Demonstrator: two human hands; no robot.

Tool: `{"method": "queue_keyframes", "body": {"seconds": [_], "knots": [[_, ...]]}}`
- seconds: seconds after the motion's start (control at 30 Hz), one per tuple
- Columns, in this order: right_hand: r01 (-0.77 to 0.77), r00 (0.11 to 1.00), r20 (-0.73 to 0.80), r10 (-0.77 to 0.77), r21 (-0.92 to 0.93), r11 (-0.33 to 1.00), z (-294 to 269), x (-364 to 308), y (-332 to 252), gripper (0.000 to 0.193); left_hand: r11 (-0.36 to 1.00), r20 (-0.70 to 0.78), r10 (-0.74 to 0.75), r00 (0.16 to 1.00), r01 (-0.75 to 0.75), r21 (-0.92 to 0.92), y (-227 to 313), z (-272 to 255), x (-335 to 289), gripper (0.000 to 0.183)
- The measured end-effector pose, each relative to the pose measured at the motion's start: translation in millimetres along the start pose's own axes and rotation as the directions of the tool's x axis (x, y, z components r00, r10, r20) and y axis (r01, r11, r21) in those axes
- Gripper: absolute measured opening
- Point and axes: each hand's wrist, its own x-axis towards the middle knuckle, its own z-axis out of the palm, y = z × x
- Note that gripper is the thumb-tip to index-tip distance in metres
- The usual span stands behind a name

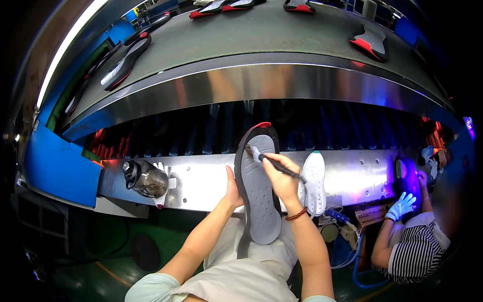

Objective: The person picks up shoe insoles from a conveyor belt and applies a substance to the bottom surface using a brush. The person repeatedly dips the brush into a container and coats the insole, then places it back on the belt. Another worker is visible nearby performing a similar task.

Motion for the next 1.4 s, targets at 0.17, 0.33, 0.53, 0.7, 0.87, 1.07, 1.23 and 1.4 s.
{"method": "queue_keyframes", "body": {"seconds": [0.17, 0.33, 0.53, 0.7, 0.87, 1.07, 1.23, 1.4], "knots": [[0.536, 0.843, 0.226, -0.487, -0.425, 0.729, 24, -21, -9, 0.014, 0.977, -0.100, 0.164, 0.981, -0.175, -0.124, 6, 3, 3, 0.081], [0.497, 0.781, 0.584, -0.219, -0.370, 0.785, -7, -58, -46, 0.011, 0.957, -0.199, 0.239, 0.950, -0.265, -0.117, 44, 25, -24, 0.079], [-0.086, 0.843, 0.517, 0.149, -0.143, 0.986, -26, -29, -88, 0.019, 0.948, 0.043, 0.072, 0.996, -0.055, -0.314, 43, 34, -60, 0.085], [0.061, 0.983, 0.179, -0.045, -0.088, 0.994, 4, -2, -65, 0.016, 0.992, -0.150, -0.002, 0.989, -0.018, -0.129, 29, 67, -60, 0.090], [0.125, 0.988, 0.108, -0.111, -0.135, 0.983, 10, -17, -58, 0.016, 0.870, 0.256, 0.063, 0.965, 0.072, -0.488, 13, 48, -66, 0.091], [0.425, 0.905, 0.154, -0.396, -0.334, 0.841, 19, -29, -66, 0.014, 0.899, 0.191, 0.035, 0.981, 0.052, -0.434, 9, 48, -60, 0.092], [-0.075, 0.865, 0.501, 0.016, 0.097, 0.993, 0, -43, -81, 0.015, 0.971, 0.004, 0.191, 0.982, -0.189, -0.149, 22, 59, -59, 0.093], [0.300, 0.922, 0.291, -0.255, -0.123, 0.946, -2, -25, -78, 0.017, 0.971, 0.000, 0.086, 0.996, -0.084, -0.222, 32, 73, -62, 0.093]]}}
